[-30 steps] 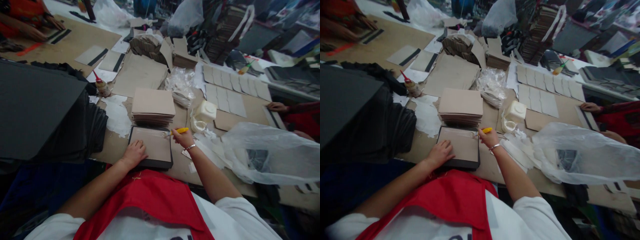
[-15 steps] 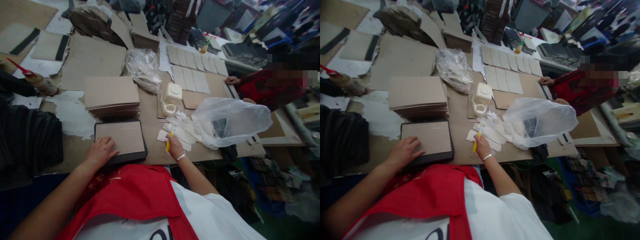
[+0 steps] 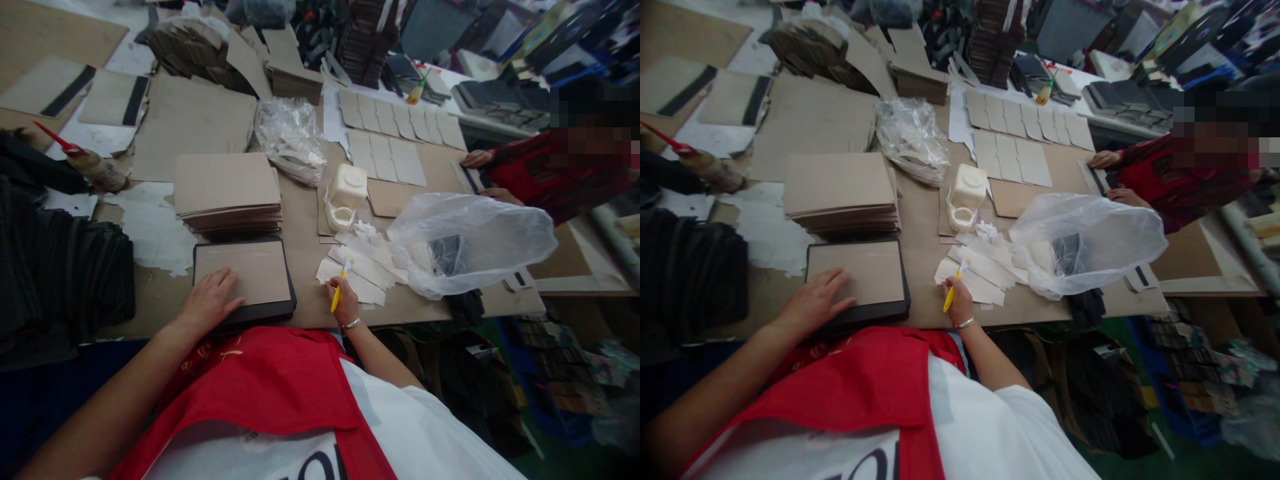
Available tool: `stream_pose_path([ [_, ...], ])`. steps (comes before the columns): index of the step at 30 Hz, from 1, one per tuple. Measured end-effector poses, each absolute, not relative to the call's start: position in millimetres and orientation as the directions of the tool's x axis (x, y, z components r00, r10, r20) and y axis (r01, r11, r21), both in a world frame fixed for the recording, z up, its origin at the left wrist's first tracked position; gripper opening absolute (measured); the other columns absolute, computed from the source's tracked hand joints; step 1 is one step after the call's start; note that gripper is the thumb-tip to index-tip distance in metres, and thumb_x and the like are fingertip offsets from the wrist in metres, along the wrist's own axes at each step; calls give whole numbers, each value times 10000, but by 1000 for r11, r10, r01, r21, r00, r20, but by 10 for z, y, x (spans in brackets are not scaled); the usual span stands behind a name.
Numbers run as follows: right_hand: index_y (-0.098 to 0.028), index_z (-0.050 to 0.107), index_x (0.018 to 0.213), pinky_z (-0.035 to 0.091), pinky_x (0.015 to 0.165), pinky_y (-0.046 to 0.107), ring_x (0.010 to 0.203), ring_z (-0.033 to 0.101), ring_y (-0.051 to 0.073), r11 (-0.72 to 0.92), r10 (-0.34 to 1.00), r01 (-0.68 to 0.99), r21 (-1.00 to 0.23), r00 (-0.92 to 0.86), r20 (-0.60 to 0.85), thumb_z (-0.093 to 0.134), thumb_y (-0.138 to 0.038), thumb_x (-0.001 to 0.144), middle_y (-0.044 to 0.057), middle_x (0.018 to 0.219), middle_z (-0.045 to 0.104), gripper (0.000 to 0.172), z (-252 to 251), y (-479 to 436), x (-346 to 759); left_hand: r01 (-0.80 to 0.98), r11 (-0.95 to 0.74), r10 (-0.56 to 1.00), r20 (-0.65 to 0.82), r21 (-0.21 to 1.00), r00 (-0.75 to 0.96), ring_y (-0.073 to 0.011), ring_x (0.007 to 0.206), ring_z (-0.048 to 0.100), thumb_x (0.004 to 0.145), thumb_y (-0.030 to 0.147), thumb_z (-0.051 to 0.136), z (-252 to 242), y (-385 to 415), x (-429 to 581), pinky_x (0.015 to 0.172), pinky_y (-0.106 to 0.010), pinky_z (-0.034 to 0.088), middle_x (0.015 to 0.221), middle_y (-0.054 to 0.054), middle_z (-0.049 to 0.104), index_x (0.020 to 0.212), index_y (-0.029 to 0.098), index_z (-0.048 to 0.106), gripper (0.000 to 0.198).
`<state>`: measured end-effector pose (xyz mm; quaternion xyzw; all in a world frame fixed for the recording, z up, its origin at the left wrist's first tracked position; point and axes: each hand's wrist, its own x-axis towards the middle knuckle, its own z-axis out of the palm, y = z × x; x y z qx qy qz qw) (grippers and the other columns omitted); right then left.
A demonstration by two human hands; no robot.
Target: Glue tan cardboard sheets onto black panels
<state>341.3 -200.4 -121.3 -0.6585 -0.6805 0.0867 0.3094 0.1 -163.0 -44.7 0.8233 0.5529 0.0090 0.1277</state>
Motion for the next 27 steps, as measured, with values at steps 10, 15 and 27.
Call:
stream_pose_path([
  [10, -224, 420, 1023, 537, 672, 283, 765, 673, 158, 262, 965, 557, -788, -123, 233, 554, -354, 842, 38, 856, 667, 260, -436, -1680, 2832, 320, -79, 899, -72, 944, 433, -133, 722, 617, 757, 238, 558, -313, -1307, 1115, 700, -254, 516, 850, -58, 683, 908, 142, 666, 210],
  [15, -207, 453, 970, 522, 624, 295, 712, 655, 179, 388, 915, 707, -592, -216, 342, 560, -389, 821, 56, 822, 647, 259, -493, -1527, 2704, -170, 419, 903, -390, 892, 179, -94, 574, 600, 684, 309, 652, -341, -1379, 716, 598, -223, 520, 670, -9, 650, 819, 125, 649, 228],
  [27, -175, 471, 985, 474, 622, 300, 672, 608, 177, 219, 960, 799, -559, -74, 271, 493, -420, 842, 50, 793, 629, 285, -825, -844, 2161, 373, 328, 913, -190, 868, -361, -120, 539, 572, 747, 375, 559, -642, -1115, -406, 539, -228, 455, 638, -7, 645, 818, 151, 660, 255],
])
